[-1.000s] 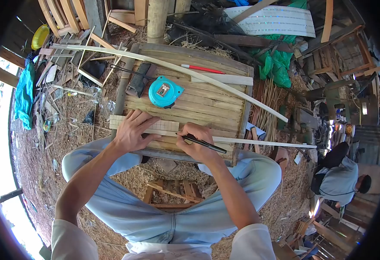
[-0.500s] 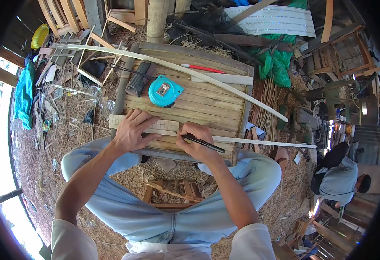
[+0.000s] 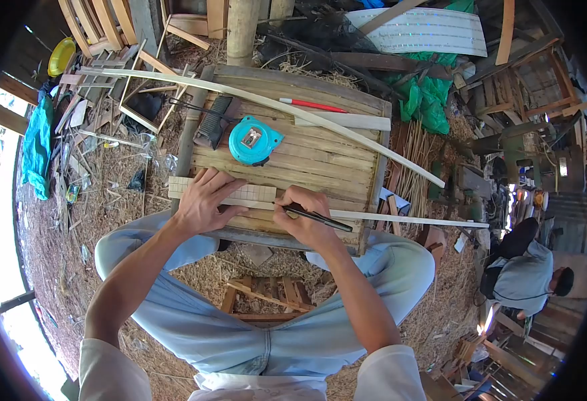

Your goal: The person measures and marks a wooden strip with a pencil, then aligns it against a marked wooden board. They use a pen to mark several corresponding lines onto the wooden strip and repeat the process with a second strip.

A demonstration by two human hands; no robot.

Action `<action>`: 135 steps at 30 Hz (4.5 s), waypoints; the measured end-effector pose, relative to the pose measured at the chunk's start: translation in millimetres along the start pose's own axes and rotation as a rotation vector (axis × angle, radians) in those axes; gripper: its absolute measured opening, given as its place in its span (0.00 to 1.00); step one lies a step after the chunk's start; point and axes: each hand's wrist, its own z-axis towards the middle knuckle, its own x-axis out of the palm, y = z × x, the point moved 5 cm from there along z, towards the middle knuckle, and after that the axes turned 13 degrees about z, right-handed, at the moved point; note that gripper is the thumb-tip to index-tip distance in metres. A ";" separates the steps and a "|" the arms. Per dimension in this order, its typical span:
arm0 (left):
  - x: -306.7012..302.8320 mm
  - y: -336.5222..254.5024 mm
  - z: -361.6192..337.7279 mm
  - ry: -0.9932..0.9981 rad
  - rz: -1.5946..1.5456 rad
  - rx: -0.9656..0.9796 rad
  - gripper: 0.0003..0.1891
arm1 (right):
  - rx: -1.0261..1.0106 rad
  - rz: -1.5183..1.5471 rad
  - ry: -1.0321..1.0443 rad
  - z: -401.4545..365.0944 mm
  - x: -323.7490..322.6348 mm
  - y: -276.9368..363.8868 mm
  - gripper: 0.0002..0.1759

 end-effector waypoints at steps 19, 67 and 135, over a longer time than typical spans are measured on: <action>-3.5 -1.3 0.8 -0.036 0.005 0.011 0.28 | 0.006 -0.009 0.056 5.4 9.8 -4.3 0.10; 1.4 -0.4 -1.5 -0.035 0.032 0.016 0.29 | -0.006 0.047 -0.014 9.1 9.7 4.9 0.10; 0.4 0.2 -1.7 -0.004 0.009 0.014 0.29 | -0.007 -0.006 0.123 11.7 26.3 -1.6 0.11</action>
